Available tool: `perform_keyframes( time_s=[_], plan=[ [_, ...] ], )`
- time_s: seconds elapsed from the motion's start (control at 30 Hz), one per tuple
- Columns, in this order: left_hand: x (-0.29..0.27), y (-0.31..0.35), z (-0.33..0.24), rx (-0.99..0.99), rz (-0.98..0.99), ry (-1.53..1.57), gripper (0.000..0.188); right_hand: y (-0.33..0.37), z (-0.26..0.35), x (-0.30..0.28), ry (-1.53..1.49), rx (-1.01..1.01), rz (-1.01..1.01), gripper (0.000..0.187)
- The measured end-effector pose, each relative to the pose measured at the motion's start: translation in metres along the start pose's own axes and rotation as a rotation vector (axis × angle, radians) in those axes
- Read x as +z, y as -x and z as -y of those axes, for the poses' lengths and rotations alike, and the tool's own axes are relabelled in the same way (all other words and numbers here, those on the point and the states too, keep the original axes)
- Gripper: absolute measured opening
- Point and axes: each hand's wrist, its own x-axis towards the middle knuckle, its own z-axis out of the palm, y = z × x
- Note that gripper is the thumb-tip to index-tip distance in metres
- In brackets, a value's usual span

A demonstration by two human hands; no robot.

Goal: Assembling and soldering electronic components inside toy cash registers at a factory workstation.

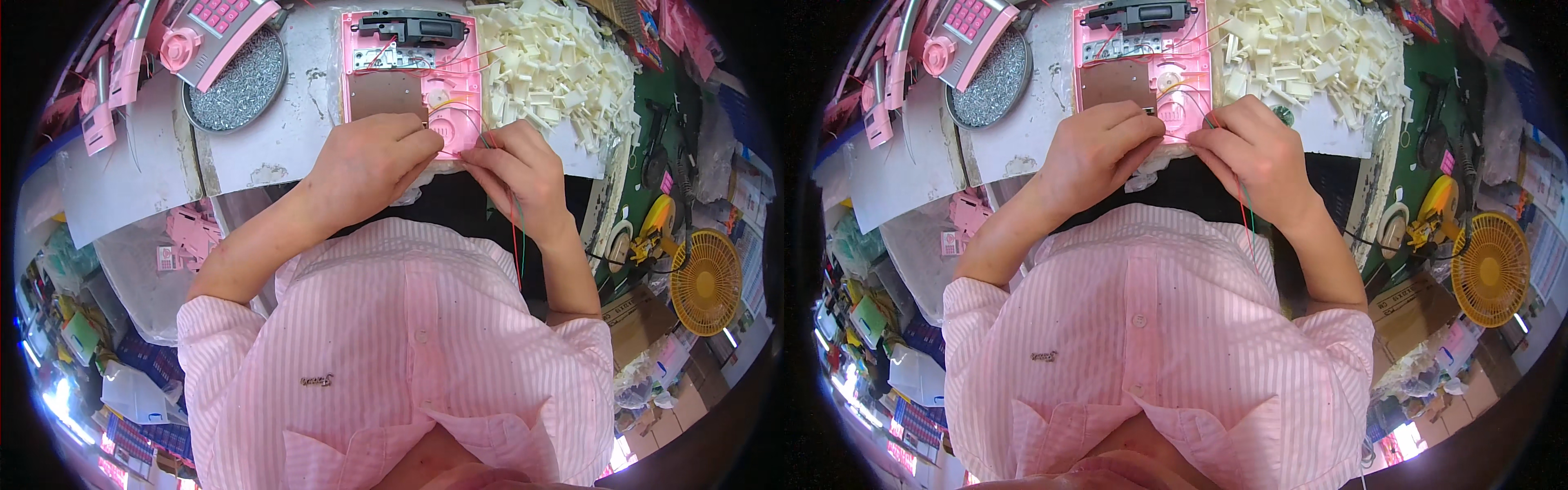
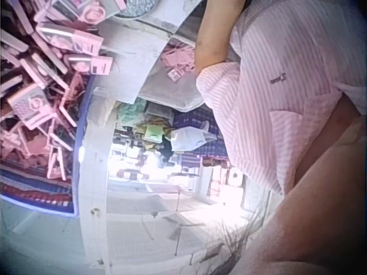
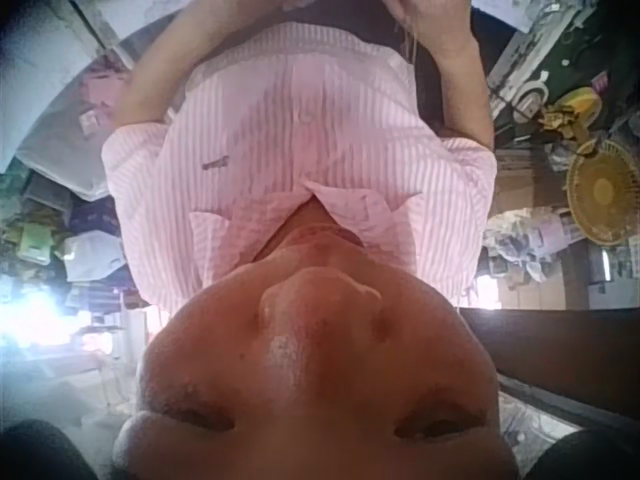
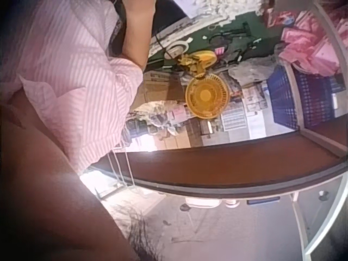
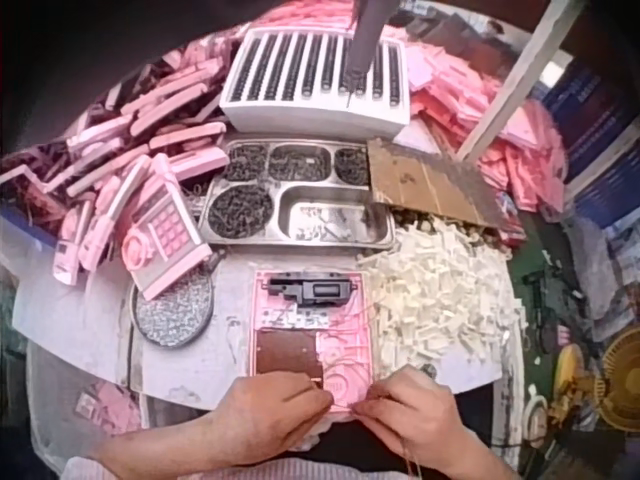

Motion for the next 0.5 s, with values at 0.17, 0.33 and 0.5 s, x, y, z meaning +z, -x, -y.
perform_keyframes(
  time_s=[0.17, 0.33, 0.5],
  plan=[
    [0.004, 0.002, 0.004, 0.029, -0.018, -0.011, 0.017, -0.014, 0.013, -0.011, 0.189, -0.015, 0.225, 0.014],
    [0.006, 0.005, 0.008, 0.030, -0.028, -0.014, 0.017, -0.037, 0.007, -0.016, 0.134, 0.045, 0.430, 0.010],
    [0.003, 0.005, 0.009, 0.017, 0.055, -0.016, 0.015, -0.040, 0.007, -0.009, 0.219, -0.053, 0.440, 0.012]
  ],
)
